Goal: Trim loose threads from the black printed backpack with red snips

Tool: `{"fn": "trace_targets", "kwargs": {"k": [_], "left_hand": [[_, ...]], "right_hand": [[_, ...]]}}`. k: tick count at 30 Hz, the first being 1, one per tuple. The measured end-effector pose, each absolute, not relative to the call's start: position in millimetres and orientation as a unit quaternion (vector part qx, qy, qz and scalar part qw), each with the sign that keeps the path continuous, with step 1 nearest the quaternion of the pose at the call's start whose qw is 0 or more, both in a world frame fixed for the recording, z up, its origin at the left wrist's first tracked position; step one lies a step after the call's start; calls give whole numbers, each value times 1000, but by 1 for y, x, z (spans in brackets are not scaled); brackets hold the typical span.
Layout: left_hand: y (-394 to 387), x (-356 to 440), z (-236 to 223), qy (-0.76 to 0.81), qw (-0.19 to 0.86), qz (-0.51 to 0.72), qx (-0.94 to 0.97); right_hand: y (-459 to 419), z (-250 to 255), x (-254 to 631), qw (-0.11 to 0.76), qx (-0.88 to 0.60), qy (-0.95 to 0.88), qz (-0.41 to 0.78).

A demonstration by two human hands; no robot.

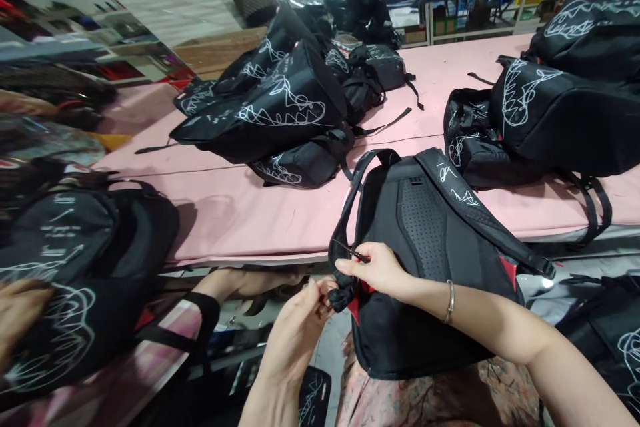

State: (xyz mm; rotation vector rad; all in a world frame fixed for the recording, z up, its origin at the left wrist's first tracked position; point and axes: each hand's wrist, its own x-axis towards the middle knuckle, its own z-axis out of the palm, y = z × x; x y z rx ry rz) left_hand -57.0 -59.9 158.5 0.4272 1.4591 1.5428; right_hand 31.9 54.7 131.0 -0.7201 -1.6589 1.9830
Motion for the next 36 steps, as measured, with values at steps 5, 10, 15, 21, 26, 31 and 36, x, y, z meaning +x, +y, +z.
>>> {"fn": "trace_targets", "kwargs": {"k": [5, 10, 15, 21, 26, 31, 36], "left_hand": [[-61, -53, 160, 653, 388, 584, 288], [-63, -52, 160, 665, 325, 594, 315], [-65, -58, 158, 647, 328, 618, 305], [-67, -62, 158, 647, 338, 617, 294], [-66, -60, 163, 654, 334, 602, 314], [-65, -58, 165, 662, 324, 589, 331], [-65, -59, 162, 662, 328, 579, 345]], "right_hand": [[57, 130, 35, 217, -265, -625, 702], [64, 147, 50, 222, -277, -721, 595], [76, 175, 67, 237, -186, -824, 480], [82, 177, 71, 231, -85, -884, 398], [82, 179, 71, 233, -74, -895, 373], [83, 181, 72, 232, -63, -897, 370], [85, 180, 73, 230, -64, -894, 378]]}}
